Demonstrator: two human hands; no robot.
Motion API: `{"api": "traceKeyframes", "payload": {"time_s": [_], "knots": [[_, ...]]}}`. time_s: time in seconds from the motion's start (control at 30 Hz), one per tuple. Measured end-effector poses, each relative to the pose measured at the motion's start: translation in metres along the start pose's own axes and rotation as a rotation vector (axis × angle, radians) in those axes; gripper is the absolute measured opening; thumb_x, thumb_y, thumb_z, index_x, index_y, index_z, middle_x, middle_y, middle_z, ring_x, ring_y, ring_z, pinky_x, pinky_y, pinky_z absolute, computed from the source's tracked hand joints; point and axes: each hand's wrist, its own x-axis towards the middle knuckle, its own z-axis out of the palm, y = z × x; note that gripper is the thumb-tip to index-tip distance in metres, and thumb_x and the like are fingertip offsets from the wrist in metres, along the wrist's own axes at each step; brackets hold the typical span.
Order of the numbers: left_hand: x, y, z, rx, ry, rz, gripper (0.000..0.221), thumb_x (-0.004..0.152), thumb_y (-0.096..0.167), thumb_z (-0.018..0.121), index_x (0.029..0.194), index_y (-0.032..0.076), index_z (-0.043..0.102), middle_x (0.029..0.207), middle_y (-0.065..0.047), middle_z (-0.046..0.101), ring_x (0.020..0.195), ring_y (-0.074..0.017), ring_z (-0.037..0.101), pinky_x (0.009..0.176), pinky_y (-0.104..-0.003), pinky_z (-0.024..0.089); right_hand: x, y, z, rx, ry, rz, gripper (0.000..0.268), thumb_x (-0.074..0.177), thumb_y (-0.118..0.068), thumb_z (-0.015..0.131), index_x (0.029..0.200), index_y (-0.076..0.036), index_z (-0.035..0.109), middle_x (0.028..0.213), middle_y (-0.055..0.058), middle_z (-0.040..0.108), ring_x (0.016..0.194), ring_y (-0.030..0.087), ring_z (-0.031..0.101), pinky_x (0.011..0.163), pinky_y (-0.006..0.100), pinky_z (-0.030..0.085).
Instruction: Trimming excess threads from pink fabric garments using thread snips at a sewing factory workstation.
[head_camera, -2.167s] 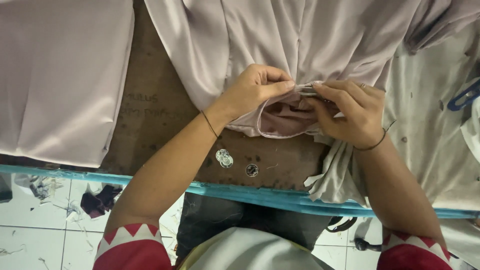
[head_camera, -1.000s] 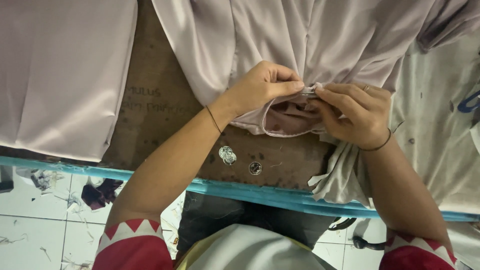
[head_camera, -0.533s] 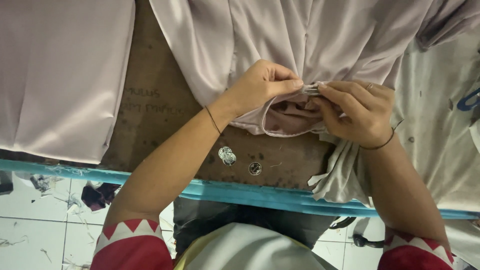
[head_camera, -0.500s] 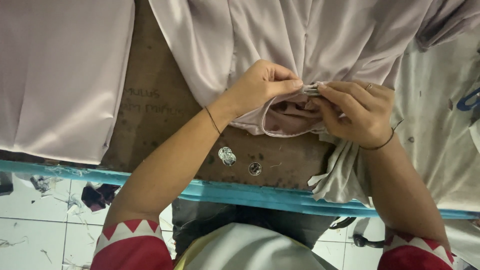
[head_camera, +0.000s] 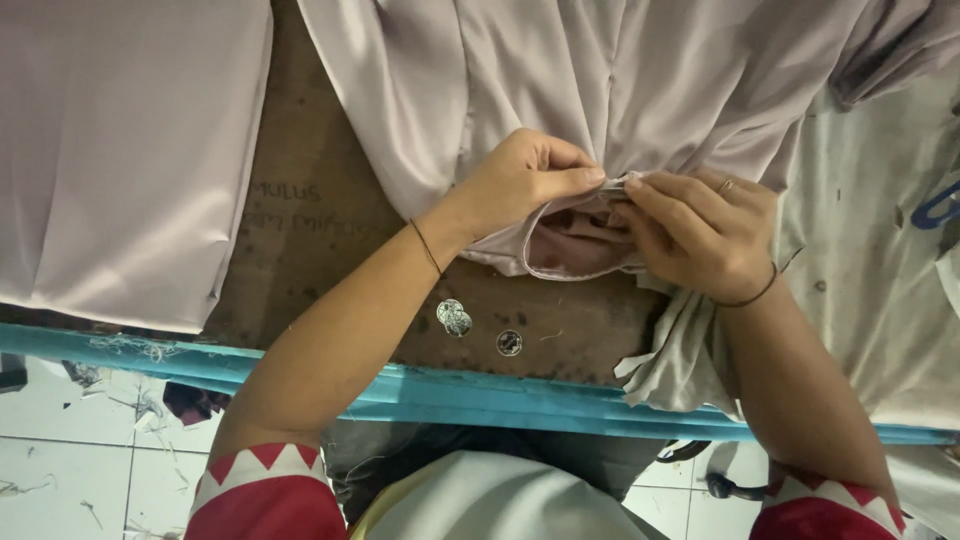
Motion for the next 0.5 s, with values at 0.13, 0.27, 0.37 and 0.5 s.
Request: {"api": "traceKeyframes", "payload": {"time_s": [0.13,0.27,0.37,0.5], "knots": [[0.003,-0.016,-0.002,-0.065,0.051,0.11,0.015,0.097,0.011,0.066,0.099,0.002,0.078,0.082,-0.008,0.076,0.083,-0.0082,0.068,0.081,-0.027,0.059,0.006,-0.004,0.002,0.058,0.078,0.039,0.011,0.087,0.008,0.08,0.098,0.007,0.08,0.089,0.019,0.076,0.063,0.031,0.067,0.061,0.039,0.056],[0.002,-0.012,0.0,-0.049,0.054,0.088,0.016,0.098,0.012,0.066,0.101,0.003,0.078,0.086,-0.008,0.077,0.085,-0.0076,0.067,0.083,-0.028,0.059,0.008,-0.003,0.002,0.044,0.101,0.016,0.011,0.086,0.008,0.078,0.096,0.007,0.081,0.087,0.018,0.076,0.062,0.029,0.067,0.062,0.036,0.056],[0.002,-0.009,0.002,-0.026,0.05,0.098,0.016,0.099,0.012,0.066,0.101,0.003,0.078,0.086,-0.01,0.078,0.084,-0.0088,0.067,0.083,-0.03,0.06,0.009,-0.003,0.0,0.038,0.09,0.014,0.01,0.087,0.007,0.077,0.096,0.006,0.08,0.087,0.018,0.076,0.06,0.029,0.066,0.06,0.036,0.056],[0.003,-0.013,0.0,-0.023,0.048,0.081,0.016,0.099,0.012,0.066,0.101,0.003,0.078,0.085,-0.006,0.076,0.084,-0.0073,0.064,0.082,-0.028,0.059,0.012,-0.005,-0.001,0.049,0.104,0.001,0.01,0.087,0.007,0.077,0.097,0.007,0.08,0.085,0.018,0.074,0.058,0.029,0.064,0.059,0.037,0.055]]}}
